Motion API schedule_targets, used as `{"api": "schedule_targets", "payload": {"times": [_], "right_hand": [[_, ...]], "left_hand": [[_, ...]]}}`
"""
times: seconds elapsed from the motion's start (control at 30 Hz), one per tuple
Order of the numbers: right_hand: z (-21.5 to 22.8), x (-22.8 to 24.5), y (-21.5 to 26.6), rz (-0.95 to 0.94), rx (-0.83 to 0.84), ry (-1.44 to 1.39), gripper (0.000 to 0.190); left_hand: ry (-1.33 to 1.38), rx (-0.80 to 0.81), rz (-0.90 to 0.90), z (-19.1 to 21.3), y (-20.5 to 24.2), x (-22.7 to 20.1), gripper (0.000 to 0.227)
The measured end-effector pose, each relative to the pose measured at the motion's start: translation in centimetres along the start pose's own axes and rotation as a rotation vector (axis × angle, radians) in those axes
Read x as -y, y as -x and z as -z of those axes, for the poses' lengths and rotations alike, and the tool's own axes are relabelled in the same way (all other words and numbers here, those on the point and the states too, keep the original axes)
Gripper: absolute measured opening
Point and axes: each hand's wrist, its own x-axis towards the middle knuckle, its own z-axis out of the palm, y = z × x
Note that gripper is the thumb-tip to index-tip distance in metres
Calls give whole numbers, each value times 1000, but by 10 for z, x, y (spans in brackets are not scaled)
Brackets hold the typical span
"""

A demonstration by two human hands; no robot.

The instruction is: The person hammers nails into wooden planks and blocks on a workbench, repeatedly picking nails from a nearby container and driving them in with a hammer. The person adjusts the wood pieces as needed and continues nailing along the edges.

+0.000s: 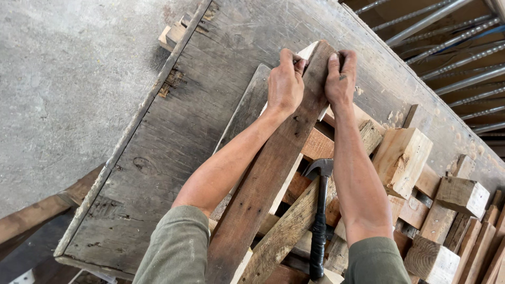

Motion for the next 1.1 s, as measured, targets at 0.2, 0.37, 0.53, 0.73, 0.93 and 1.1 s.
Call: {"api": "schedule_targets", "payload": {"times": [0.2,0.37,0.53,0.73,0.93,1.1], "right_hand": [[4,-3,-7,46,-2,-8,20],[12,-16,-8,58,42,-158,22],[5,-31,-16,-134,82,-487,25],[3,-47,-20,-94,31,-616,29],[-4,-40,-16,-91,-70,-453,32],[-18,-42,-12,-65,-106,-416,35]], "left_hand": [[44,-89,-19,-10,-1,10,18],[660,-58,220,2,-27,12,24],[400,0,79,10,-44,-13,18],[3,-156,-271,-40,-40,-34,20],[-218,-34,-267,-58,-54,-7,22],[-336,-19,-494,-49,-51,-3,20]]}}
